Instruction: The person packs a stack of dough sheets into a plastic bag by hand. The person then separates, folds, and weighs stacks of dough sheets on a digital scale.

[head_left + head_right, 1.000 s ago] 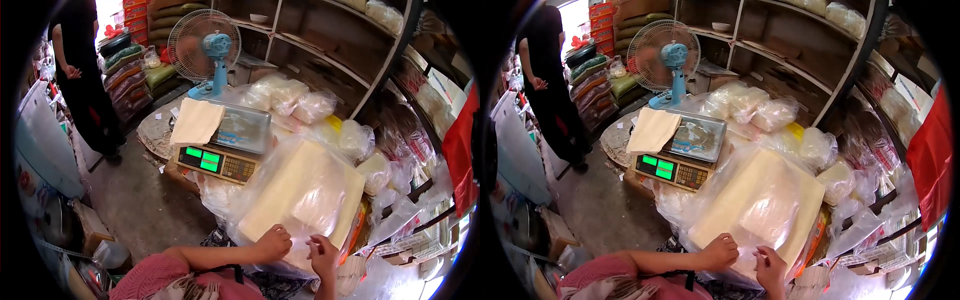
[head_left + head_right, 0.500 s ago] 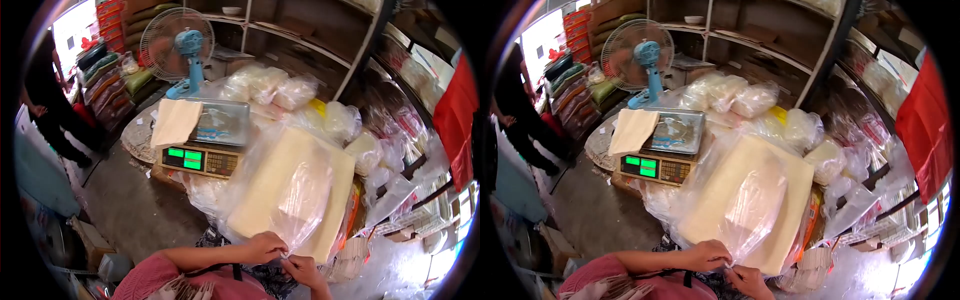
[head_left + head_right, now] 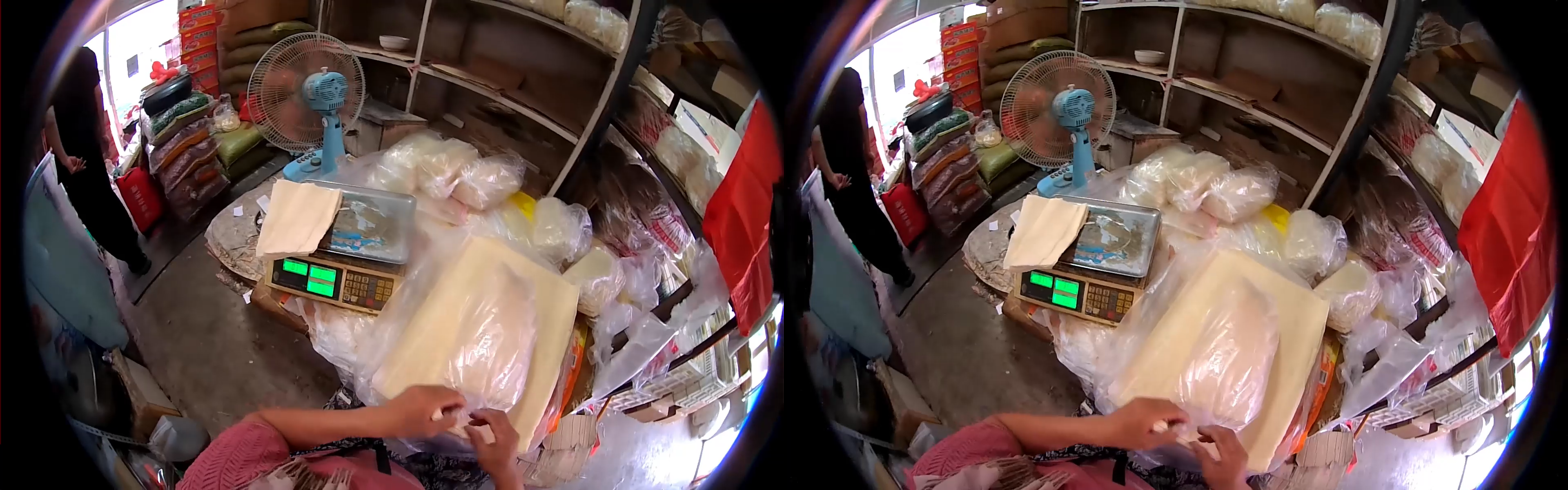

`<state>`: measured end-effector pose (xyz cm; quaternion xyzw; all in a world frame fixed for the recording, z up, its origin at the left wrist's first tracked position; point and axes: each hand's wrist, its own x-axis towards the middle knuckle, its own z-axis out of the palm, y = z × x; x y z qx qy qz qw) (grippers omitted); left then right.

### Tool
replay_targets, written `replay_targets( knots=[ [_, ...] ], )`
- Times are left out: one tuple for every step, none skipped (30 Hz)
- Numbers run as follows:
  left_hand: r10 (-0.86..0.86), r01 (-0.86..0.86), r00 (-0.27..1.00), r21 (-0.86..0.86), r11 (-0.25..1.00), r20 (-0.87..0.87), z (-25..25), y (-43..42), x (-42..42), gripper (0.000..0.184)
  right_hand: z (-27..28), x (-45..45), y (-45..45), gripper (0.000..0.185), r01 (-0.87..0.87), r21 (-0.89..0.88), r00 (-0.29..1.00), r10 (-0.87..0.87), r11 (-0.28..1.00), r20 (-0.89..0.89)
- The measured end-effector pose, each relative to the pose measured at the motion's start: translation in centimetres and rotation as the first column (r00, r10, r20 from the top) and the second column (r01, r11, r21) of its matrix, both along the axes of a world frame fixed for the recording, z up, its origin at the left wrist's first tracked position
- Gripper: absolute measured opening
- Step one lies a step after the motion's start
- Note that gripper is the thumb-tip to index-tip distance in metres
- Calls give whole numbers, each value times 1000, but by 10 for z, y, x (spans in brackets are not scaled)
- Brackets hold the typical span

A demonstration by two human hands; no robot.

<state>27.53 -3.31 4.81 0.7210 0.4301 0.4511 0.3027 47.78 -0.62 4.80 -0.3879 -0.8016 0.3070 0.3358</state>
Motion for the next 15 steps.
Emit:
replay_targets(
  knots=[
    [-87, 86, 996, 25, 996, 36, 2, -3, 5, 24, 4, -10, 0, 17, -30, 104, 999, 25, 994, 45],
    [-117, 113, 993, 121, 986, 29, 1, -3, 9, 25, 7, -14, 2, 19, -62, 205, 995, 44, 977, 92],
    [-149, 141, 989, 215, 966, 19, 1, -2, 13, 27, 3, -11, 4, 25, -128, 298, 986, 89, 946, 141],
    [-180, 170, 984, 306, 937, 5, 1, -1, 16, 28, -1, -8, 4, 24, -96, 245, 989, 64, 965, 134],
    [-93, 99, 995, 325, 940, -33, 9, 2, 13, 32, -5, -4, 3, 23, -61, 192, 991, 37, 979, 128],
    [-71, 92, 994, 326, 941, -78, 2, 8, 13, 33, -8, -2, 2, 23, -24, 140, 992, 7, 990, 123],
    [-48, 86, 991, 327, 941, -122, -12, 16, 12, 33, -11, 1, 2, 22, -29, 133, 992, 12, 991, 127],
    [-24, 77, 986, 327, 942, -164, -18, 21, 12, 33, -13, 3, 1, 21, -35, 124, 991, 19, 992, 133],
    [2, 51, 987, 328, 943, -159, -19, 21, 15, 24, -14, 5, 1, 20, -39, 114, 990, 23, 993, 139],
    [17, 27, 988, 280, 960, -153, -20, 21, 15, 20, -15, 4, -1, 20, 37, -27, 999, -37, 999, -13],
    [26, 9, 989, 233, 972, -148, -23, 21, 16, 17, -16, 0, -4, 20, 95, -173, 980, -123, 980, -155],
    [31, -4, 989, 185, 983, -143, -24, 22, 17, 16, -16, -2, -8, 21, 133, -318, 932, -228, 939, -282],
    [38, -23, 990, 108, 994, -137, -24, 22, 18, 16, -9, -6, -10, 23, 97, -404, 891, -260, 910, -373],
    [46, -42, 990, 31, 999, -133, -23, 21, 19, 16, -6, -8, -13, 22, 153, -242, 936, -219, 958, -276],
    [54, -61, 990, -47, 997, -132, -22, 21, 20, 17, -5, -10, -16, 21, 184, -72, 967, -194, 980, -164]
  ],
)
